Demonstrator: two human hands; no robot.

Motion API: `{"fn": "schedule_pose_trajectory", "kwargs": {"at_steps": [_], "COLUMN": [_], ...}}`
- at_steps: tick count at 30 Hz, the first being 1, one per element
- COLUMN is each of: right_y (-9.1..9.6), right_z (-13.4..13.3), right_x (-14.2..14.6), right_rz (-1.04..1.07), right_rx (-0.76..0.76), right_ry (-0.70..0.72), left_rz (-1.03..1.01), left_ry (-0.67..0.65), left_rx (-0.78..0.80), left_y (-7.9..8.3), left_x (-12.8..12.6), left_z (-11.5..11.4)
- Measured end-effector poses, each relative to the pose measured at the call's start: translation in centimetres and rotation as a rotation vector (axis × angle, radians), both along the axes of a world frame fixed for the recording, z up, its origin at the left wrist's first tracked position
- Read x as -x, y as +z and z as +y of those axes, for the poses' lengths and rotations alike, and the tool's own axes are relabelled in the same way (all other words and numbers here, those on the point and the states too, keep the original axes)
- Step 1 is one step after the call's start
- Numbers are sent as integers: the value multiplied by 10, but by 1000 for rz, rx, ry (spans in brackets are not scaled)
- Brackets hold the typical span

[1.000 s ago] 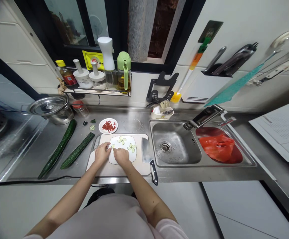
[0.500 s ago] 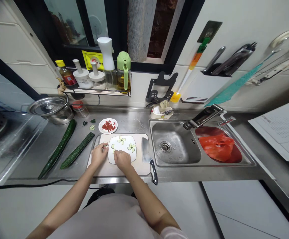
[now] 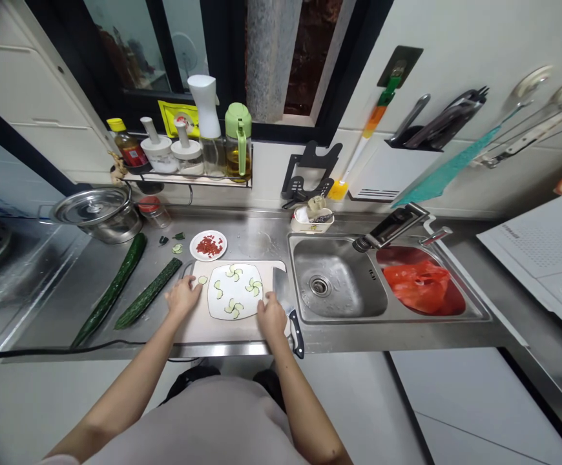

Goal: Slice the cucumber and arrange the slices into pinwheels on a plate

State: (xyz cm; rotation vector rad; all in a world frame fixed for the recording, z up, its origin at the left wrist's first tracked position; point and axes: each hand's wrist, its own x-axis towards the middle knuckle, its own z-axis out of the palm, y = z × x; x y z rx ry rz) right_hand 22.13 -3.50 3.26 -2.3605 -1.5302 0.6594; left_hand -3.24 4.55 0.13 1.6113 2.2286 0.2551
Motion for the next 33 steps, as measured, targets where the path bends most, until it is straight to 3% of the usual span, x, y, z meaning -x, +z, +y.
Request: {"fn": "schedule_pose_trajectory", "kwargs": {"at_steps": [7,14,26,33], "right_y": [-22,-33,-32,-30], "right_z": [1,-3,-5,-4], "right_x": [0,4,3,0], "right_rz": [275,318,317,340], "right_rx": [-52,-79,-87,-140], "right_ry": [-45,-39,-53,-83], "left_rz": [14,-11,-200,-128], "left_ry": [-5,7,95,52], "left_rx": [-1,-20,-92,-37], "left_y": [0,-2,-4,-3], "left_x": [-6,-7,-7,-7], "left_z": [3,3,5,7]}}
